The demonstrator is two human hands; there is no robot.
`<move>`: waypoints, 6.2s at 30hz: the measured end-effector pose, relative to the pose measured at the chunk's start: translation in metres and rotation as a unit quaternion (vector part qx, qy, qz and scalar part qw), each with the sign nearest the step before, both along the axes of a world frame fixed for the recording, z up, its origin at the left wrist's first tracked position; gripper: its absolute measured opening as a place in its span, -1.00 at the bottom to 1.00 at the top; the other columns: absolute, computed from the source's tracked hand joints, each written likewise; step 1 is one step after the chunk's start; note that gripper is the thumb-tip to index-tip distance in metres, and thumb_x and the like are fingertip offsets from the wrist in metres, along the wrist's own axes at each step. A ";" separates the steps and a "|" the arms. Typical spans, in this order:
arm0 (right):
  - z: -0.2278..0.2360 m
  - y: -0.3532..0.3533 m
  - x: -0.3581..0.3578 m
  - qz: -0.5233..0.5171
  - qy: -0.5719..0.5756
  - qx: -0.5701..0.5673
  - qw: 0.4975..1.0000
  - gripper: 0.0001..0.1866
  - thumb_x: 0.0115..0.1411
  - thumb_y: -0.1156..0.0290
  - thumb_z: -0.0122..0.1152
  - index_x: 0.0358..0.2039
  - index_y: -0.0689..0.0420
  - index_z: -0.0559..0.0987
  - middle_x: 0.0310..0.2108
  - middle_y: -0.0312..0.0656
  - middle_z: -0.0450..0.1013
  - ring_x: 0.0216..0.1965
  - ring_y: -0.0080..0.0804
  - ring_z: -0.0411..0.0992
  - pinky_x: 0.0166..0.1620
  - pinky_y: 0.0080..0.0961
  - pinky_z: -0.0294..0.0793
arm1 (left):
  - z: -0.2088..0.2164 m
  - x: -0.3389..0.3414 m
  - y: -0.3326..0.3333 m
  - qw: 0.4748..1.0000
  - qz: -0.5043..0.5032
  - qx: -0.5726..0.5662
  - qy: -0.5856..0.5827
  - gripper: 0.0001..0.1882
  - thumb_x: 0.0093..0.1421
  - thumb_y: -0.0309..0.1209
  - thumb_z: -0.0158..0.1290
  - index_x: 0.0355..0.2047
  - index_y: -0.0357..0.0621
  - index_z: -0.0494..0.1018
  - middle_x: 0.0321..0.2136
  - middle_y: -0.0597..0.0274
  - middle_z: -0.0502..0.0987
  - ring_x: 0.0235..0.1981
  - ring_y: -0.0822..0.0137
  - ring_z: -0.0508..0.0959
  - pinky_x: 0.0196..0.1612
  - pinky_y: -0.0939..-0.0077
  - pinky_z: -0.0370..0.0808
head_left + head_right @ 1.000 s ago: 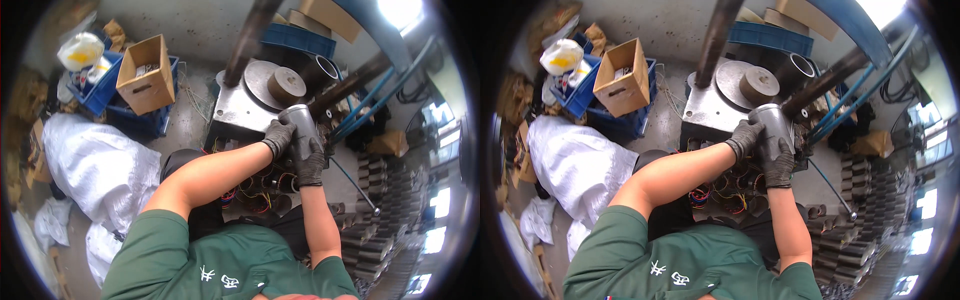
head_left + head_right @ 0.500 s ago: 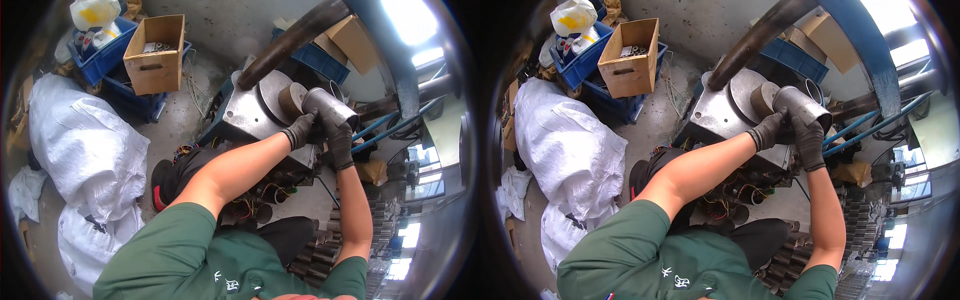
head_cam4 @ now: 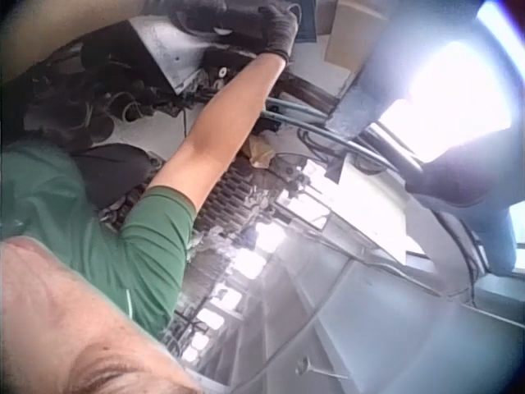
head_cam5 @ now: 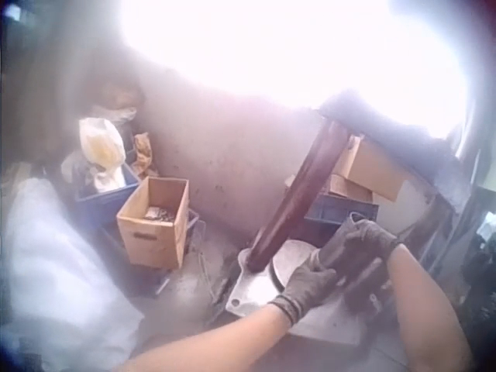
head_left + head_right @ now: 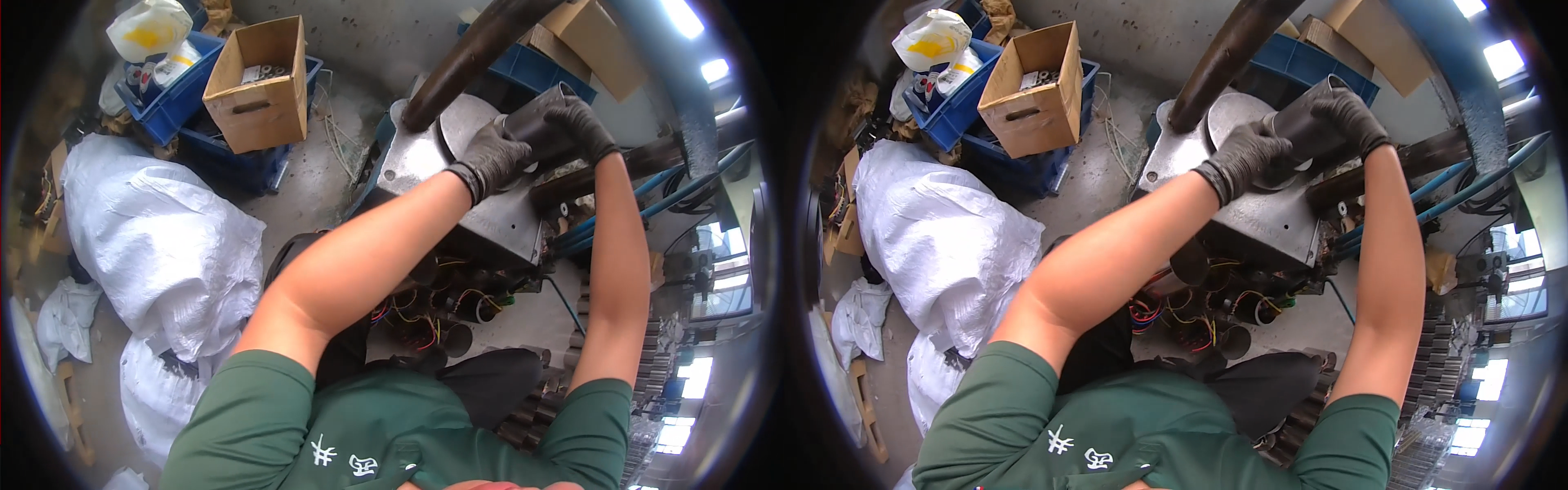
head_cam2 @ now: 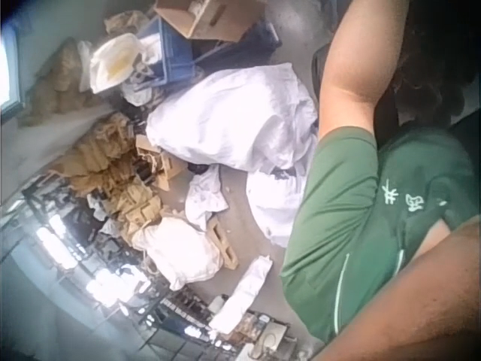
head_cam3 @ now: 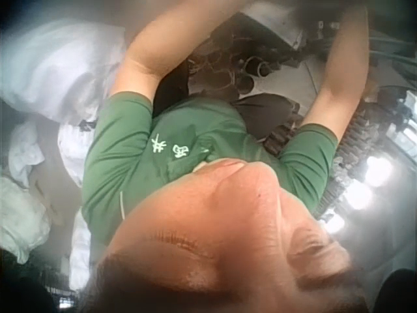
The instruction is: The person inserts a motor stator into a metal casing, uses a tool to guide internal wiring, and then uses a hydraulic press to secure the components together.
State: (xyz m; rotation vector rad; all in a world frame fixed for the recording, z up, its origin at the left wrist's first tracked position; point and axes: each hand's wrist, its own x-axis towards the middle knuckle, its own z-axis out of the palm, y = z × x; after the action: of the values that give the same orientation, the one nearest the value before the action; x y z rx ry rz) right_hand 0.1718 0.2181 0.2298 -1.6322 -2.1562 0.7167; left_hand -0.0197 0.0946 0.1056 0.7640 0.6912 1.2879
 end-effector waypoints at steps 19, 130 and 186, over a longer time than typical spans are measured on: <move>-0.212 -0.276 -0.078 0.274 0.072 -0.006 0.959 -0.56 0.16 0.43 0.41 0.06 0.23 0.58 -0.11 0.02 0.59 -0.07 -0.05 0.60 0.12 -0.28 0.56 | 0.042 -0.144 -0.131 0.729 0.075 0.365 0.573 -0.60 0.33 -0.01 0.11 -0.22 -0.08 0.69 -0.41 0.04 0.68 -0.30 0.05 0.72 -0.13 0.12 0.67; -0.143 -0.304 0.024 -0.168 0.710 -0.084 0.679 -0.37 0.43 -0.11 0.09 0.30 0.09 0.47 0.15 -0.11 0.50 0.14 -0.26 0.51 0.24 -0.21 0.53 | -0.009 0.002 -0.133 0.956 -0.248 0.017 0.157 -0.25 0.17 -0.37 0.23 0.34 -0.33 0.28 0.08 0.03 0.55 0.07 0.27 0.58 0.17 0.31 0.57; -0.180 -0.298 -0.004 -0.156 0.629 -0.089 0.757 -0.39 0.48 0.13 0.15 0.39 0.20 0.32 -0.05 -0.24 0.56 -0.06 -0.49 0.52 0.07 -0.46 0.54 | -0.014 0.003 -0.144 0.978 -0.148 -0.049 0.142 -0.36 0.07 -0.58 0.16 0.22 -0.39 0.37 -0.02 0.08 0.60 -0.05 0.29 0.62 0.07 0.40 0.59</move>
State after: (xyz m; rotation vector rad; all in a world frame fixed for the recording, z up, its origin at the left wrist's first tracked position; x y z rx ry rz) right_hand 0.1681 -0.0799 0.0500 -0.9520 -0.8243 1.3786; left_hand -0.0170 -0.0491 0.0918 0.9413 0.8280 0.8774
